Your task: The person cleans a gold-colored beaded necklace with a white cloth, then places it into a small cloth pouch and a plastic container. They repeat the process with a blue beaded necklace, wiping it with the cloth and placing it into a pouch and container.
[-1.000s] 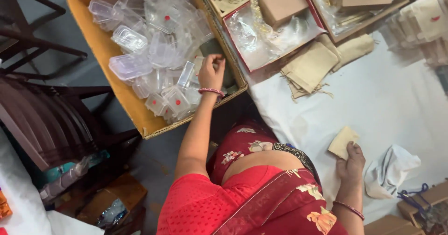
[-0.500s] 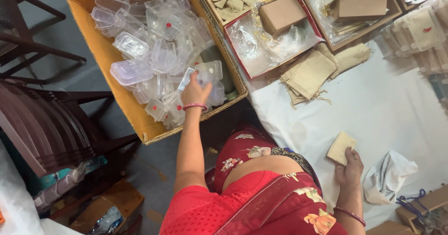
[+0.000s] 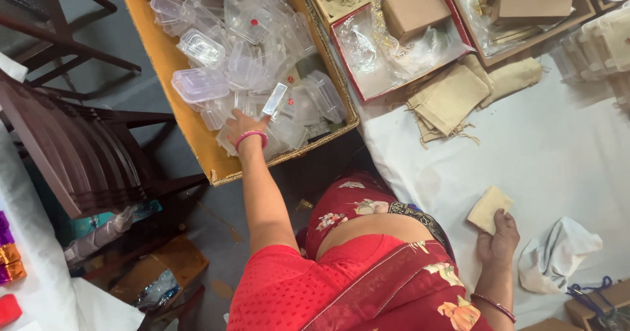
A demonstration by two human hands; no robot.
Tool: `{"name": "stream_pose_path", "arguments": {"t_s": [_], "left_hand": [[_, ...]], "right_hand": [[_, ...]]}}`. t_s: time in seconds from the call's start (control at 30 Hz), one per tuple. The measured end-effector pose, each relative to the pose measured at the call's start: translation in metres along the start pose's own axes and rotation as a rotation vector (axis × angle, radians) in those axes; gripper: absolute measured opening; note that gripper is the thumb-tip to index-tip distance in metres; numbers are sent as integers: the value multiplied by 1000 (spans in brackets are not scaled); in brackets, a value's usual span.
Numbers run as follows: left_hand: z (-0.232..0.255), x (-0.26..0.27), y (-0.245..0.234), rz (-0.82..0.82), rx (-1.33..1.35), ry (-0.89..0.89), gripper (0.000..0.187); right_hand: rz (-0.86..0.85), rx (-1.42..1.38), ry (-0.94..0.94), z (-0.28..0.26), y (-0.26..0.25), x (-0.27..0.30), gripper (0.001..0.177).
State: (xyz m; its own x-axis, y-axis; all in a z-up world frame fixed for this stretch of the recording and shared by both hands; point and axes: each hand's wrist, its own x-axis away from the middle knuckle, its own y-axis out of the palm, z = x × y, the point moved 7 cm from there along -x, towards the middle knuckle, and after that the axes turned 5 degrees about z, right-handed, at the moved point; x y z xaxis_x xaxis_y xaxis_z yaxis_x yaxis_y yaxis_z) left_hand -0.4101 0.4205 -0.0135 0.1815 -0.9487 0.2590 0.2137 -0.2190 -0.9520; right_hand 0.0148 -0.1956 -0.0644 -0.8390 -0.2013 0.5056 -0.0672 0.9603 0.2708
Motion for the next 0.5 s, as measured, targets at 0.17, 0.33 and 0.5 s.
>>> {"name": "stream_pose_path", "arguments": {"t_s": [0.17, 0.33, 0.5], "left_hand": [[-17, 9, 29, -92, -54, -90, 113], [24, 38, -41, -61, -167, 43, 97], [102, 46, -87, -15, 407, 578, 69]], "right_hand": [[-10, 27, 6, 5, -7, -5, 25], [-5, 26, -6, 10, -17, -12, 27], [-14, 36, 27, 5, -3, -7, 27]]}}
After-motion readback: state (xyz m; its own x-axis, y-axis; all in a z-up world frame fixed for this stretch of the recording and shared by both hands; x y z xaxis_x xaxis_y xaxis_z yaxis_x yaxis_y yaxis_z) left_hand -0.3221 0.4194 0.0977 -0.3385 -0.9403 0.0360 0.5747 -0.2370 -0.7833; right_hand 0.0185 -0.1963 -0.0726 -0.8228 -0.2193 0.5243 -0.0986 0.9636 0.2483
